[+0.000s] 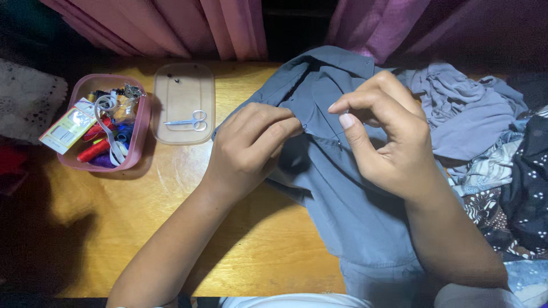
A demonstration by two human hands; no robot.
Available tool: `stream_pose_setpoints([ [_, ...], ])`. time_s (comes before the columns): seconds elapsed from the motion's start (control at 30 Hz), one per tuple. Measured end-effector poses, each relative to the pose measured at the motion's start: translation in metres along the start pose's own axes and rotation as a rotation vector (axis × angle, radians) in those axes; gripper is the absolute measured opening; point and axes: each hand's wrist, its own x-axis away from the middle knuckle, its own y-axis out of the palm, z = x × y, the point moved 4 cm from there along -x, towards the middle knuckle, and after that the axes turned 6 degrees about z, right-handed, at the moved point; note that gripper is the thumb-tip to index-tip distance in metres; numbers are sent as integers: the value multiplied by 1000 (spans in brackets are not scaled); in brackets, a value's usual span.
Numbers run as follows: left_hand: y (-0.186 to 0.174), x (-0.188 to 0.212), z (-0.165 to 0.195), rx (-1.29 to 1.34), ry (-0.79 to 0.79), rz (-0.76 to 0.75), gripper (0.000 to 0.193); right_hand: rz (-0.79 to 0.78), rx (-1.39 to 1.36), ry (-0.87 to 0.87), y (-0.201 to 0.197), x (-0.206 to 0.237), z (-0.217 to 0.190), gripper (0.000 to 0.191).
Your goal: The person threads a needle and ties a knot, then sews a button onto a gray shirt laid on the table, repeatedly pushing the needle through the fabric and button holes and pulling the thread through.
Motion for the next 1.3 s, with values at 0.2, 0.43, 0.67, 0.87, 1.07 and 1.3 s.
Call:
stream_pose_setpoints([
  [0.2, -2, 4, 3, -110, 123, 35, 22, 24, 14, -19, -2, 0, -6, 16],
  [0.43, -5, 7, 8, -193, 289, 109, 22, 49, 43, -20, -6, 2, -8, 19],
  [0.67, -7, 7, 9, -185, 316, 130, 22, 20, 74, -102, -7, -2, -18, 18],
  [0.87, -6, 6, 8, -175, 301, 135, 22, -52, 67, -174, -3, -1, -22, 24],
  [1.07, -6, 5, 9, -161, 291, 137, 21, -52, 125, -216, -1, 1, -20, 27],
  [1.3, -4, 1, 6, -24, 41, 85, 23, -59, 102, -192, 2, 1, -13, 25],
])
